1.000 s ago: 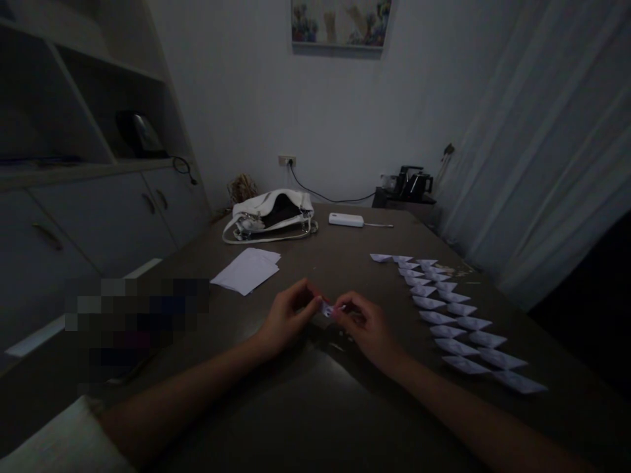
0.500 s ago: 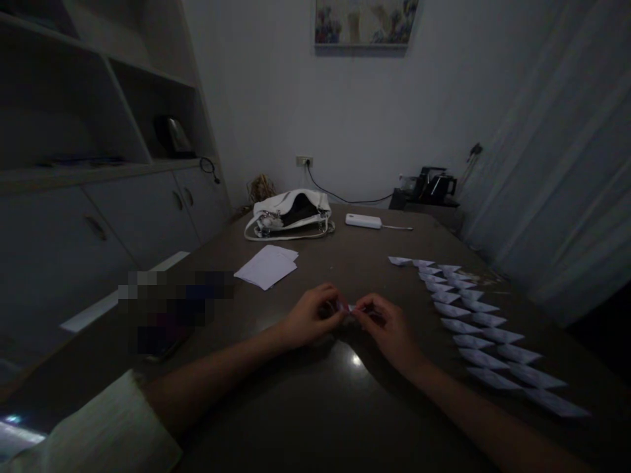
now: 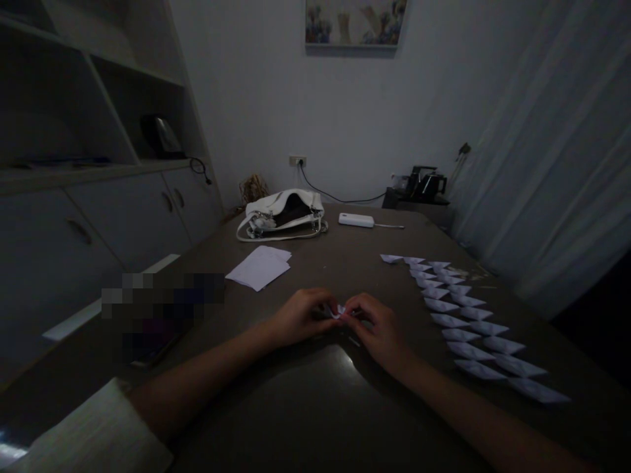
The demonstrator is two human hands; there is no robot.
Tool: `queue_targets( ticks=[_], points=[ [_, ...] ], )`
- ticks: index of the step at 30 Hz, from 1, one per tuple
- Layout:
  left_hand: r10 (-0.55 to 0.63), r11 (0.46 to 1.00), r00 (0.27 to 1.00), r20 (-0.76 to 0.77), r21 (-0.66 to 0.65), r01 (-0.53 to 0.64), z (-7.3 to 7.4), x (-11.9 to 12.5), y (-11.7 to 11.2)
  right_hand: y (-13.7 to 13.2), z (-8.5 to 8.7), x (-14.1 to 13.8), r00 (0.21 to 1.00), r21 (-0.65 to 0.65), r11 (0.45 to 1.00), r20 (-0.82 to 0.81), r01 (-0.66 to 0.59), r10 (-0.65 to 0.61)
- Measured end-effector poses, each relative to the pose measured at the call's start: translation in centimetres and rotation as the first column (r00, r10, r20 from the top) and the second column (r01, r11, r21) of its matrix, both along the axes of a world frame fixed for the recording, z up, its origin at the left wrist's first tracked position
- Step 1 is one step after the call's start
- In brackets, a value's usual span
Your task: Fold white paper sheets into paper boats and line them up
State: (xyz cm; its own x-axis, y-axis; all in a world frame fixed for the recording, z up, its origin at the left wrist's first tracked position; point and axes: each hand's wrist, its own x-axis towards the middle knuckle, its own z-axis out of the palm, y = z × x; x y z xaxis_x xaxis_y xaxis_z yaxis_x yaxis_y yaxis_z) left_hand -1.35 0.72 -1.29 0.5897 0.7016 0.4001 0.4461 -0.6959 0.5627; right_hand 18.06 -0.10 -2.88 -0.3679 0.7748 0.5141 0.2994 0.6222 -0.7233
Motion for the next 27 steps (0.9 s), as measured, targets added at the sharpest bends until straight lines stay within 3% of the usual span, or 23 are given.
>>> queue_targets(
  ticks=[14,27],
  points=[
    [-0.003,0.998,0.998,-0.059,0.058,0.006,0.49,-0.03,-0.24,0.05,-0.02,-0.02,1.000,0.012,1.000,0.001,0.002,-0.002],
    [0.020,0.998,0.993,0.112,-0.064,-0.013,0.58,0.25,-0.48,-0.02,0.17,-0.06,1.000,0.103,0.995,-0.013,0.004,-0.003]
  ],
)
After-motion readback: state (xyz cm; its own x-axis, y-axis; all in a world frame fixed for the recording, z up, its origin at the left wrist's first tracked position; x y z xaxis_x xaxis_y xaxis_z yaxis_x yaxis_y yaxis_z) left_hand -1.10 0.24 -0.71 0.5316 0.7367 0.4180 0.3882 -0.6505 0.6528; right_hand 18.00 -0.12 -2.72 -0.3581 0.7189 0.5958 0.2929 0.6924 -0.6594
